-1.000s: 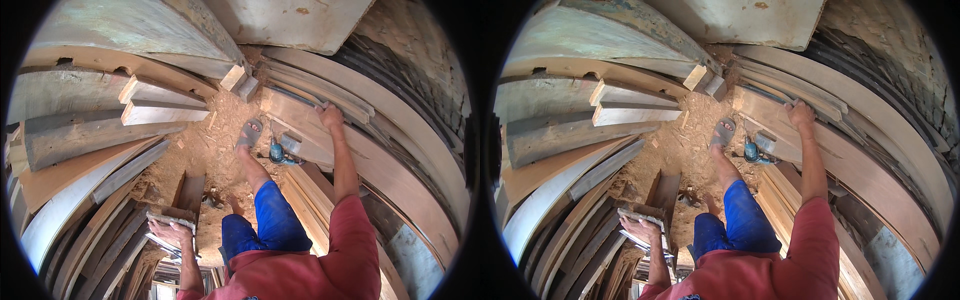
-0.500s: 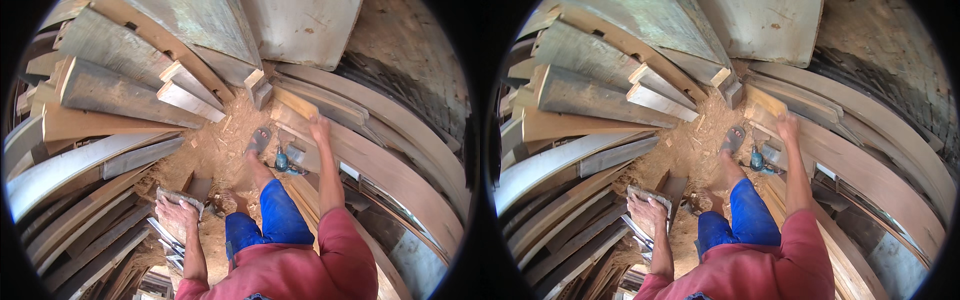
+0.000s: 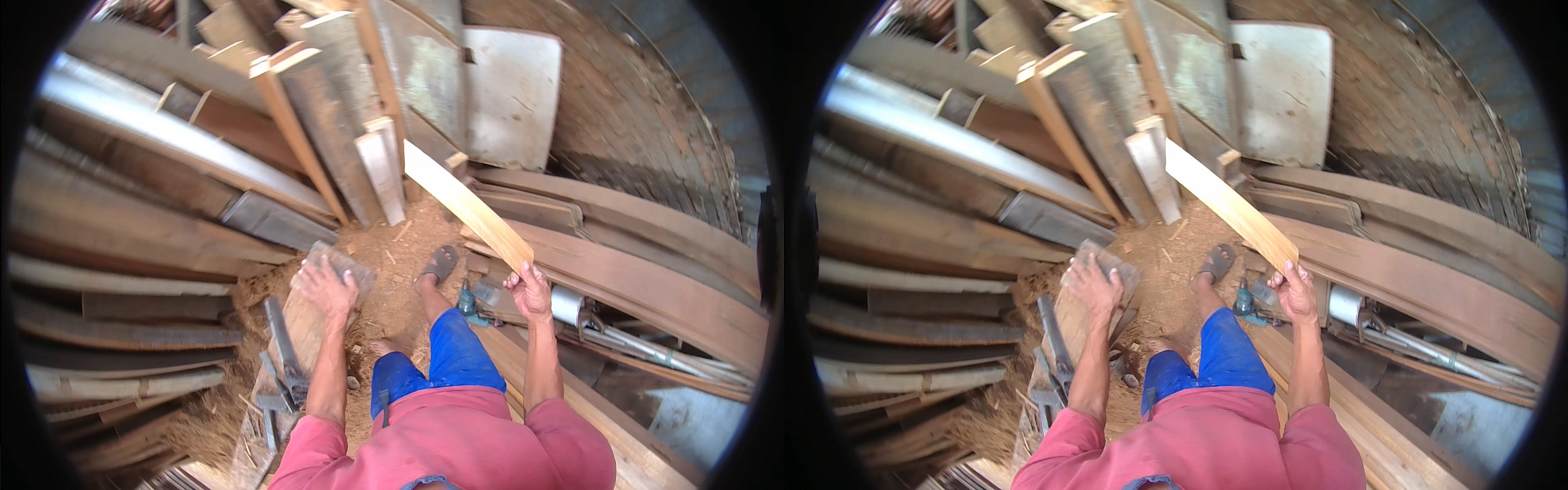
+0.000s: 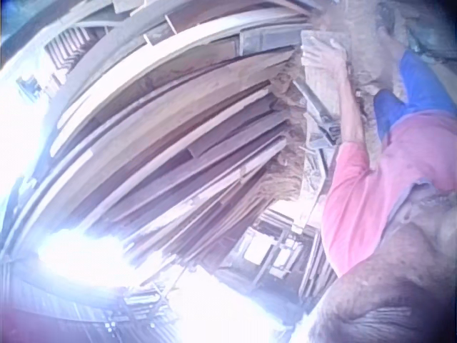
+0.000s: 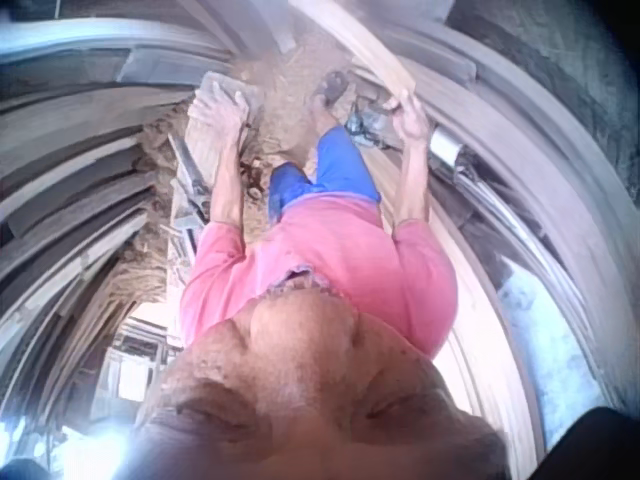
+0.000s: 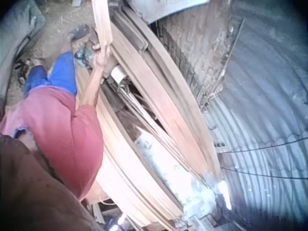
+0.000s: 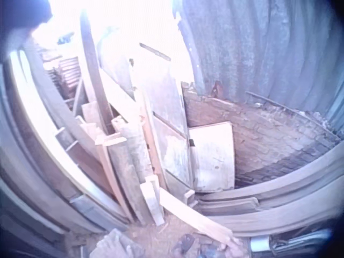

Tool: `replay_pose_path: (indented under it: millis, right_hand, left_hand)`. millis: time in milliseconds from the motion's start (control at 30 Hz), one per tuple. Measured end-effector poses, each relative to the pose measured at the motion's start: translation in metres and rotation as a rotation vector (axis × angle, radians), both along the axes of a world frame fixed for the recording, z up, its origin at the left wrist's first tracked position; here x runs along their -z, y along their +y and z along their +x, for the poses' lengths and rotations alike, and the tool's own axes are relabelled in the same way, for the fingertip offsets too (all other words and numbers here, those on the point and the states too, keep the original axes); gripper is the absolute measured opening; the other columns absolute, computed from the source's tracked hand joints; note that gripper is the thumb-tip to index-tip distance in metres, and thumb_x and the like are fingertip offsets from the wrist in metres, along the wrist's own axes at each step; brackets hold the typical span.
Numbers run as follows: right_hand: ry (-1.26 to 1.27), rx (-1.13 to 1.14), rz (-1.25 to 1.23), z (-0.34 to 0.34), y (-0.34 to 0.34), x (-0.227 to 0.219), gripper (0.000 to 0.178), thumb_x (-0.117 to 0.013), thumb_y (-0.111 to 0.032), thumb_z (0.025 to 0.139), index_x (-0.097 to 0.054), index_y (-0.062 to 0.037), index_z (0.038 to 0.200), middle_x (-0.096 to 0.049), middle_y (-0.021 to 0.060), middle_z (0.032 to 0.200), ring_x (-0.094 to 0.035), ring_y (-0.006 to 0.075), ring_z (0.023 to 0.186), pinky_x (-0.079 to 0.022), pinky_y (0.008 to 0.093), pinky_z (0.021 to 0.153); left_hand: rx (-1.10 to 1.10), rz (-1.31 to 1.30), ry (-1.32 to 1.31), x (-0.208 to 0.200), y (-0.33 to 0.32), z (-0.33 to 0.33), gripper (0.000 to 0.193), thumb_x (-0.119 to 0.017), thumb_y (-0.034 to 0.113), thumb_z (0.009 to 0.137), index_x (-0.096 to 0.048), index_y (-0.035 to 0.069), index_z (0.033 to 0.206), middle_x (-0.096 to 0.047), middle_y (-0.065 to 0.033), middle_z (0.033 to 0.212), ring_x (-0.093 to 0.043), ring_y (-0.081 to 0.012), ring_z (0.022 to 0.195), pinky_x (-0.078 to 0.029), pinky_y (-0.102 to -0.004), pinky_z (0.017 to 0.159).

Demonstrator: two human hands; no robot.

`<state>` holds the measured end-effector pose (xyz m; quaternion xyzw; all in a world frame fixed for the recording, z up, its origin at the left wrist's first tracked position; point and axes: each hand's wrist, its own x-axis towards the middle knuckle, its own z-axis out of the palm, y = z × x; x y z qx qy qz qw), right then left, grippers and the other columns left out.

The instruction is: The person shapes a small piece of wood with a chisel, then uses a saw to cut another piece of wood, and finally uses a plane to smooth a wooden surface on a low workbench.

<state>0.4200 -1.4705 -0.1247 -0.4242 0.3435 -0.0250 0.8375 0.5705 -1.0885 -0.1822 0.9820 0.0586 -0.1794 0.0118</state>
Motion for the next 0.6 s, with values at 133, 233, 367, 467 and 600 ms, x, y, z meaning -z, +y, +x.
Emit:
replay_pose_path:
  millis: [133,233,367,467,600]
  right_hand:
    - [-0.098,-0.180,0.137,0.012,0.064,-0.020,0.027,-0.055,-0.029,0.102,-0.062,-0.0036,0.110,-0.059,0.0002,0.073,-0.059,0.0130,0.069,-0.053,0.0357,0.075]
    - [-0.114,-0.374,0.302,0.012,0.132,-0.022,0.029,-0.053,-0.031,0.102,-0.062,-0.0044,0.109,-0.063,0.0043,0.074,-0.061,0.0198,0.072,-0.052,0.0407,0.080]
    - [0.033,-0.677,0.453,-0.006,0.243,-0.040,0.027,-0.059,-0.031,0.100,-0.063,-0.0045,0.103,-0.063,0.0032,0.079,-0.061,0.0179,0.076,-0.051,0.0363,0.079]
    - [0.145,-1.028,0.401,-0.042,0.293,-0.013,0.030,-0.060,-0.031,0.099,-0.061,-0.0030,0.111,-0.066,0.0045,0.090,-0.061,0.0172,0.080,-0.050,0.0347,0.078]
    - [-0.014,-1.795,-0.430,-0.046,0.373,-0.024,0.044,-0.059,-0.028,0.095,-0.054,0.0016,0.128,-0.070,0.0160,0.101,-0.066,0.0316,0.092,-0.051,0.0426,0.086]
  left_hand:
    - [-0.010,-0.576,-0.167,-0.033,0.034,-0.023,0.072,-0.059,0.035,0.092,-0.031,0.002,0.150,-0.029,-0.0309,0.153,-0.028,-0.0426,0.143,-0.021,-0.0522,0.118]
    - [-0.330,-1.058,-0.128,-0.091,0.042,-0.047,0.074,-0.061,0.031,0.094,-0.027,0.002,0.152,-0.039,-0.0276,0.148,-0.040,-0.0370,0.137,-0.032,-0.0453,0.114]
    - [-0.659,-1.805,-0.358,-0.116,0.082,-0.091,0.055,-0.060,0.026,0.098,-0.037,0.000,0.140,-0.057,-0.0189,0.128,-0.059,-0.0270,0.114,-0.047,-0.0406,0.100]
    - [-0.867,-1.961,-0.484,-0.121,0.138,-0.129,0.044,-0.061,0.026,0.098,-0.043,0.000,0.129,-0.064,-0.0174,0.116,-0.066,-0.0244,0.100,-0.055,-0.0393,0.088]
    - [-1.076,-1.925,-0.615,-0.126,0.229,-0.204,0.041,-0.064,0.026,0.097,-0.046,0.001,0.122,-0.067,-0.0186,0.105,-0.069,-0.0242,0.088,-0.061,-0.0400,0.074]
